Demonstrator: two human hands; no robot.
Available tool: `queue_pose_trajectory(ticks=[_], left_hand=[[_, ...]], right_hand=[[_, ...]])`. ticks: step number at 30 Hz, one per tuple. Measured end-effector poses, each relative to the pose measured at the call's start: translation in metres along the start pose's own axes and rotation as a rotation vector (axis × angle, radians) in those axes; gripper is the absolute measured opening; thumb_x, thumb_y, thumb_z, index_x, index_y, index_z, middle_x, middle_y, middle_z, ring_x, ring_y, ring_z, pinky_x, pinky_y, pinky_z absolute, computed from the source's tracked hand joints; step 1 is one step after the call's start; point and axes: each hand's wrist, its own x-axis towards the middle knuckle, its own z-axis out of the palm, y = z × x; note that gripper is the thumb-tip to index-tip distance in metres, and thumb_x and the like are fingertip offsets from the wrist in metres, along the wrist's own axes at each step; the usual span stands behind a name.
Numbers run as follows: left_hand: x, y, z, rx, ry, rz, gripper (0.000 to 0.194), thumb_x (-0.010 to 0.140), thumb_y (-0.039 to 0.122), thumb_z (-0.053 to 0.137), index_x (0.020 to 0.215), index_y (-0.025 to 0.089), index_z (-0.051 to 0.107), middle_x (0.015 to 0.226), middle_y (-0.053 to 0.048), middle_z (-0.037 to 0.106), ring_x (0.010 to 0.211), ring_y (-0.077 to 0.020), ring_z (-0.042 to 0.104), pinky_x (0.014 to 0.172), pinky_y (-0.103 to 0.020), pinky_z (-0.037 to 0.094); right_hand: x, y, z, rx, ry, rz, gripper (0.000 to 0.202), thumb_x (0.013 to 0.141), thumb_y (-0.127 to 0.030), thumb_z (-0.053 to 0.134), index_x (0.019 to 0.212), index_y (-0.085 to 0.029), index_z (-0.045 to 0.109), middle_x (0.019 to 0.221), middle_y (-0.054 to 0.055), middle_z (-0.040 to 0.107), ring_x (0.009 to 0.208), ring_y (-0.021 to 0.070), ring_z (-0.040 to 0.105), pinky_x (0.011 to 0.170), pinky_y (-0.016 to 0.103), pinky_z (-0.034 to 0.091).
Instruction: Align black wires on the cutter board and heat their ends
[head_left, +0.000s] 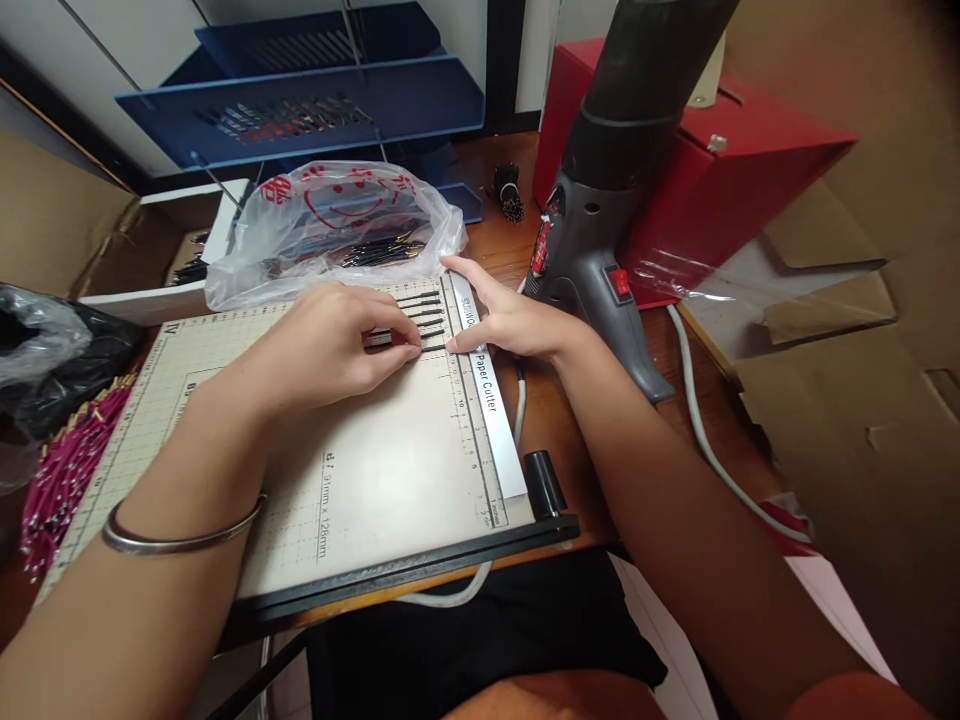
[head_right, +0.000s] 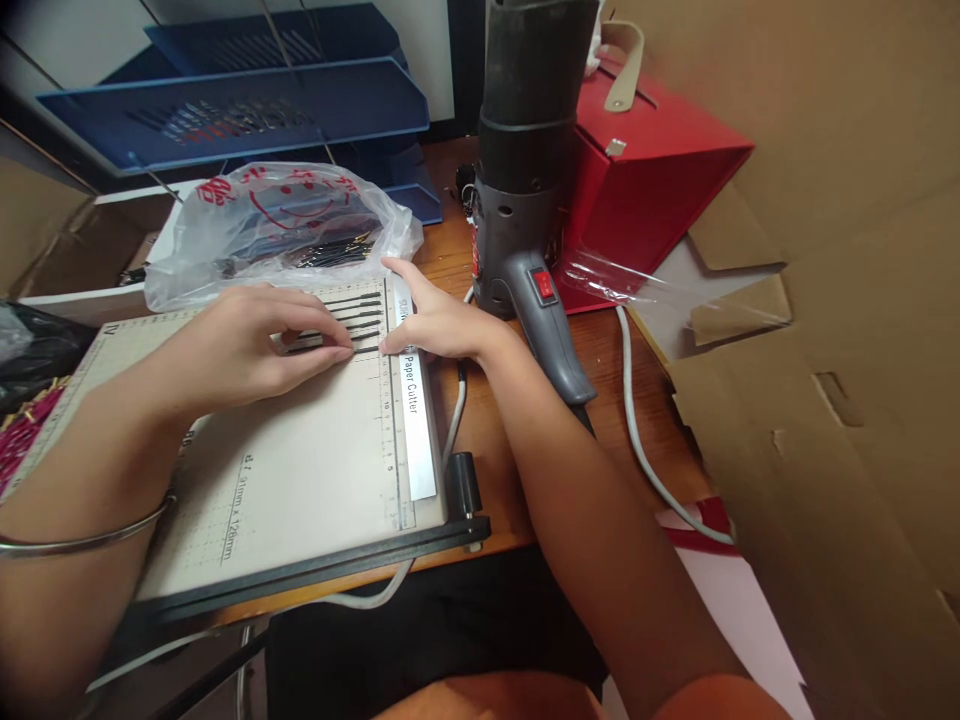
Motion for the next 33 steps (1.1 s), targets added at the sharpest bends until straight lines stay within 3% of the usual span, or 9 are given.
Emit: queue_pose_trajectory(ticks=[6, 16, 19, 24, 27, 33], left_hand=[[0.0008, 0.0023, 0.0006, -0.006, -0.006, 0.007, 0.028, 0.1, 0.037, 0.061, 0.095, 0.023, 0.085, 0.091, -0.006, 0.084, 0.081, -0.0204, 0.071, 0.078, -0.032, 0.05], [0.0009, 0.0026, 0.0015, -0.014, -0.001, 0.01, 0.028, 0.1, 0.036, 0.062, 0.096, 0.022, 0.086, 0.093, -0.007, 0.083, 0.08, -0.02, 0.07, 0.078, -0.033, 0.05], [0.0004, 0.0018, 0.0035, -0.013, 0.02, 0.015, 0.026, 0.1, 0.035, 0.064, 0.097, 0.022, 0.087, 0.092, -0.006, 0.083, 0.08, -0.0194, 0.07, 0.078, -0.032, 0.05], [0.0001, -0.0003, 0.0057, -0.037, 0.041, 0.03, 0.027, 0.101, 0.036, 0.064, 0.095, 0.021, 0.086, 0.091, -0.007, 0.083, 0.079, -0.019, 0.069, 0.077, -0.032, 0.049], [0.0005, -0.0003, 0.0049, -0.042, 0.029, 0.037, 0.03, 0.101, 0.038, 0.063, 0.096, 0.02, 0.086, 0.092, -0.007, 0.083, 0.079, -0.0185, 0.07, 0.077, -0.032, 0.048], [0.0004, 0.0029, 0.0039, -0.042, 0.05, 0.026, 0.03, 0.1, 0.039, 0.063, 0.094, 0.021, 0.086, 0.088, -0.005, 0.083, 0.078, -0.0182, 0.07, 0.076, -0.031, 0.048]], right_hand=[[0.0009, -0.0011, -0.0002, -0.015, -0.01, 0.029, 0.127, 0.064, -0.029, 0.093, 0.175, -0.02, 0.031, 0.176, 0.014, 0.04, 0.172, 0.0455, 0.025, 0.141, 0.062, 0.037], [-0.0005, -0.0016, 0.0009, 0.025, -0.021, 0.052, 0.124, 0.066, -0.027, 0.09, 0.174, -0.025, 0.03, 0.179, 0.011, 0.039, 0.17, 0.0426, 0.03, 0.142, 0.061, 0.033], [0.0003, -0.001, 0.0005, 0.026, -0.02, 0.038, 0.122, 0.066, -0.028, 0.09, 0.173, -0.027, 0.033, 0.181, 0.009, 0.036, 0.172, 0.0429, 0.024, 0.143, 0.062, 0.031], [0.0005, -0.0011, -0.0003, -0.012, -0.018, 0.036, 0.125, 0.065, -0.028, 0.089, 0.175, -0.02, 0.029, 0.182, 0.012, 0.032, 0.175, 0.0423, 0.018, 0.144, 0.06, 0.03], [-0.0011, -0.0032, 0.0006, -0.003, 0.0, 0.04, 0.119, 0.067, -0.027, 0.086, 0.173, -0.023, 0.032, 0.182, 0.009, 0.031, 0.174, 0.0428, 0.018, 0.142, 0.06, 0.034], [-0.0032, -0.0085, 0.0046, 0.053, 0.052, 0.072, 0.108, 0.068, -0.024, 0.081, 0.167, -0.026, 0.04, 0.174, 0.007, 0.043, 0.169, 0.044, 0.029, 0.136, 0.061, 0.045]])
